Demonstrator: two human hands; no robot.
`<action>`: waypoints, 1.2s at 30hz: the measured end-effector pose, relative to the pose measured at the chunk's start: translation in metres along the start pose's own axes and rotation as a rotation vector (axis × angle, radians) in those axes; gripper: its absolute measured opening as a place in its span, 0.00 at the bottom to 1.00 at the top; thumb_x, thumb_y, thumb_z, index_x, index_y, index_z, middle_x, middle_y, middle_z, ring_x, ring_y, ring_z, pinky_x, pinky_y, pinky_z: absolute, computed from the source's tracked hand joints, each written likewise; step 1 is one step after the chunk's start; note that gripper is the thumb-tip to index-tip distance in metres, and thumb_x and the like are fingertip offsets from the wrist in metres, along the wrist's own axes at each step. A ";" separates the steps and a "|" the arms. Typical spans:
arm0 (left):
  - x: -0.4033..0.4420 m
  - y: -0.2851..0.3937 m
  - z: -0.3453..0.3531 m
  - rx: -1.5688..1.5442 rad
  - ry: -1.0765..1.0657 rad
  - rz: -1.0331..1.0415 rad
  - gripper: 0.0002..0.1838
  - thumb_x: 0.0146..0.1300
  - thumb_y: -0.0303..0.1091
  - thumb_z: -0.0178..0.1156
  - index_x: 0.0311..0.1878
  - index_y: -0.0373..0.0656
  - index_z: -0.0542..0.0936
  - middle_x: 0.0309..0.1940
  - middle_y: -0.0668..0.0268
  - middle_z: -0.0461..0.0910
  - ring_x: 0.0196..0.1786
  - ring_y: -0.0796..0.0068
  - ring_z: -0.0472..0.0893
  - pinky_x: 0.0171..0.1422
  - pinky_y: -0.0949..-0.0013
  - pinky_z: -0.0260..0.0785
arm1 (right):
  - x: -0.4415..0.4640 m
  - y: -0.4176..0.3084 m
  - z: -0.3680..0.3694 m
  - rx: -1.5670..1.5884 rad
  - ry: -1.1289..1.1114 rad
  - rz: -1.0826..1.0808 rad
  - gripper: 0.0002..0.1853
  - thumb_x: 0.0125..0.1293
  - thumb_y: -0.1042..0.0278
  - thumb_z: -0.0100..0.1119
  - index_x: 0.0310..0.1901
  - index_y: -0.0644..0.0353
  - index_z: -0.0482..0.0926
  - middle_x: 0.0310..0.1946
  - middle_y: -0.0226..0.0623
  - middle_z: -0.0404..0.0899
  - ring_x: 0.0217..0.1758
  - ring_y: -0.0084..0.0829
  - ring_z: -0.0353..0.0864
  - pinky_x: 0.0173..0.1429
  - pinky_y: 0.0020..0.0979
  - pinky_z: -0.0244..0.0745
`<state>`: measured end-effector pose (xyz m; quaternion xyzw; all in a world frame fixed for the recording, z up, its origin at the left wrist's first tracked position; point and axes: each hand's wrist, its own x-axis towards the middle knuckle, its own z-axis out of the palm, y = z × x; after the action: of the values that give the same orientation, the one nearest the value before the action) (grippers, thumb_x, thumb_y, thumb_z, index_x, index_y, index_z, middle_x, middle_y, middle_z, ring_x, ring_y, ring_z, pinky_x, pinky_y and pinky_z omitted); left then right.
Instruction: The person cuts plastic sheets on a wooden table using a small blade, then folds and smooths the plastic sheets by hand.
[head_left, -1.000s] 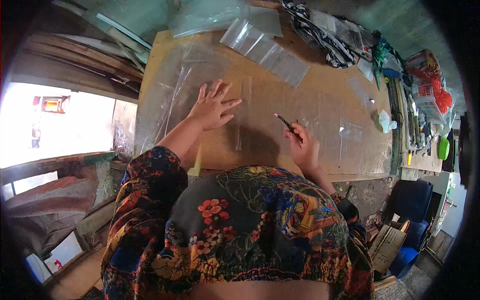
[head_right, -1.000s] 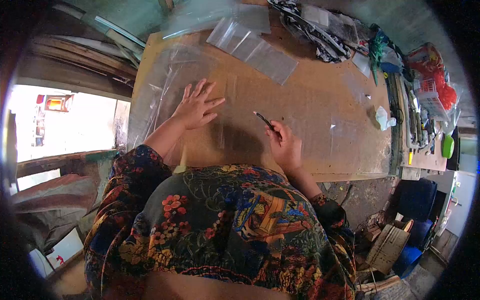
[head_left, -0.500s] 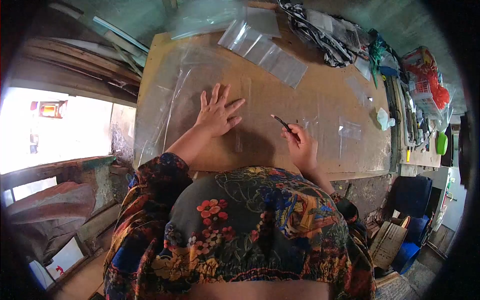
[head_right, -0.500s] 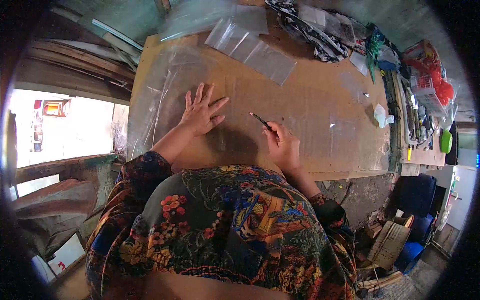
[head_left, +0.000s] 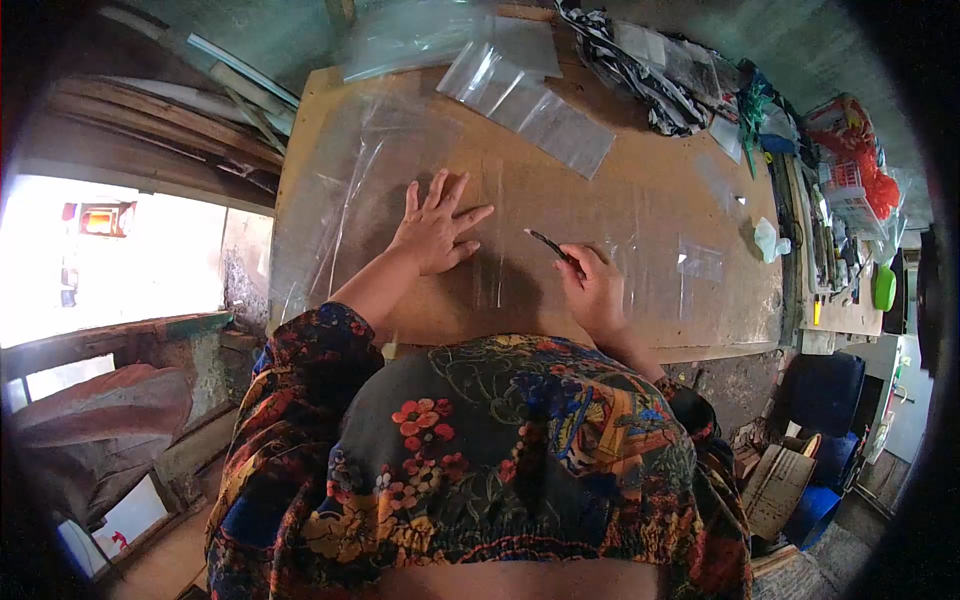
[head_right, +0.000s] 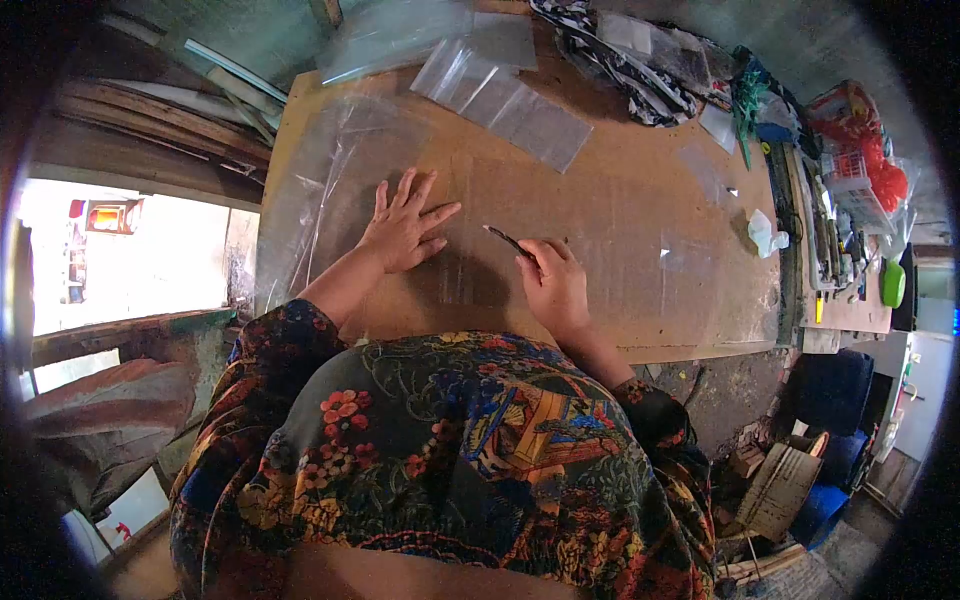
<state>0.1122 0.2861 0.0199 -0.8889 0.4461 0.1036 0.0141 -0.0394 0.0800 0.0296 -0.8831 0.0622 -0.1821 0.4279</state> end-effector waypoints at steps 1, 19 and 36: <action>0.000 0.000 0.000 -0.001 0.001 -0.002 0.29 0.59 0.58 0.46 0.65 0.70 0.58 0.70 0.60 0.37 0.71 0.52 0.35 0.66 0.35 0.31 | 0.001 0.000 0.001 -0.032 -0.005 -0.007 0.10 0.55 0.75 0.58 0.40 0.62 0.75 0.34 0.45 0.76 0.36 0.44 0.77 0.36 0.36 0.73; -0.003 0.005 0.001 -0.007 0.044 -0.060 0.28 0.59 0.57 0.46 0.64 0.68 0.60 0.69 0.61 0.41 0.71 0.55 0.37 0.67 0.38 0.33 | 0.032 0.001 0.035 -0.207 -0.180 -0.194 0.08 0.54 0.72 0.56 0.37 0.57 0.77 0.32 0.38 0.75 0.34 0.43 0.76 0.37 0.37 0.72; -0.003 0.006 -0.003 -0.016 0.025 -0.055 0.29 0.59 0.56 0.47 0.64 0.69 0.58 0.69 0.60 0.40 0.71 0.53 0.38 0.66 0.35 0.33 | 0.038 0.002 0.033 -0.191 -0.123 -0.216 0.07 0.54 0.72 0.56 0.36 0.58 0.78 0.32 0.39 0.75 0.34 0.42 0.77 0.37 0.38 0.73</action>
<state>0.1065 0.2848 0.0234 -0.9021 0.4208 0.0957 0.0042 0.0085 0.0929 0.0197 -0.9309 -0.0422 -0.1658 0.3227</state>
